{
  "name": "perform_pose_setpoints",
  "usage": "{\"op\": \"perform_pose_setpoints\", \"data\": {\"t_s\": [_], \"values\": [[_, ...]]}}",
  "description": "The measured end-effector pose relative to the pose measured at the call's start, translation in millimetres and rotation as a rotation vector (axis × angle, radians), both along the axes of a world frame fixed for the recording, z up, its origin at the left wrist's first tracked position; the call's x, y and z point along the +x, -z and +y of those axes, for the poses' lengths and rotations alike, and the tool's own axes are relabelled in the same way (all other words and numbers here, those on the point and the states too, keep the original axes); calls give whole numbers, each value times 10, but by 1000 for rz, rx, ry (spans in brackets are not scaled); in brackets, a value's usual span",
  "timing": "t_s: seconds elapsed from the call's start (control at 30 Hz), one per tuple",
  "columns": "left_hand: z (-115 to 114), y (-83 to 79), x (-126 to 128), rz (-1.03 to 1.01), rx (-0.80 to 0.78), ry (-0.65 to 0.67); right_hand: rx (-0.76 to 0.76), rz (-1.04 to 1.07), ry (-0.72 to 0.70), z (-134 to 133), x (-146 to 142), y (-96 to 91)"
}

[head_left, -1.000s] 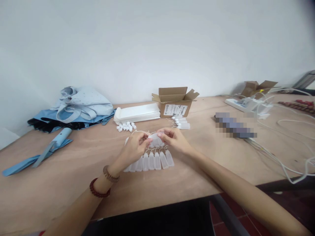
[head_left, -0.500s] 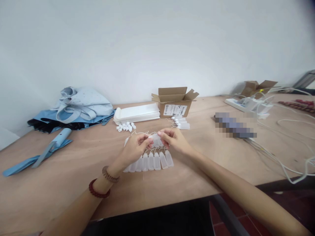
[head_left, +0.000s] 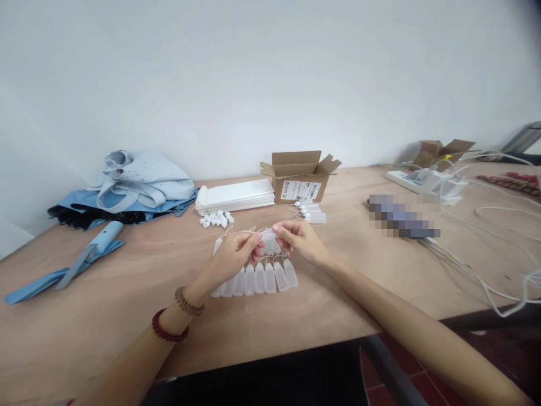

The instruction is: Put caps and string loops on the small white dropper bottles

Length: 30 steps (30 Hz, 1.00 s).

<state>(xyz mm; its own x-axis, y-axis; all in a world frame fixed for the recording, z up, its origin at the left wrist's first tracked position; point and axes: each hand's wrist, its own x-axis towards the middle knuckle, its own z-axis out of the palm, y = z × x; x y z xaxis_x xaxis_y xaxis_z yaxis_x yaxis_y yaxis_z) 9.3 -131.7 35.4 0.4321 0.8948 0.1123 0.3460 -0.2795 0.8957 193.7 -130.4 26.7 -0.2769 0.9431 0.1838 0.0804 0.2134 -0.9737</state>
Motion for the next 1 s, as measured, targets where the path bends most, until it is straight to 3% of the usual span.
{"op": "perform_pose_setpoints", "data": {"t_s": [0.27,0.43,0.57,0.73,0.87,1.0], "values": [[-19,21,-19,253,428,-66,-117,58,-54,8,16,9],[40,30,-45,239,481,-66,-115,59,-74,60,27,42],[219,35,-252,258,467,-174,65,14,127,189,182,69],[534,127,-704,434,540,-397,489,-386,537,503,740,154],[747,272,-987,576,530,-486,418,-499,650,748,1126,300],[886,443,-1113,576,525,-514,374,-584,642,979,1202,400]]}}
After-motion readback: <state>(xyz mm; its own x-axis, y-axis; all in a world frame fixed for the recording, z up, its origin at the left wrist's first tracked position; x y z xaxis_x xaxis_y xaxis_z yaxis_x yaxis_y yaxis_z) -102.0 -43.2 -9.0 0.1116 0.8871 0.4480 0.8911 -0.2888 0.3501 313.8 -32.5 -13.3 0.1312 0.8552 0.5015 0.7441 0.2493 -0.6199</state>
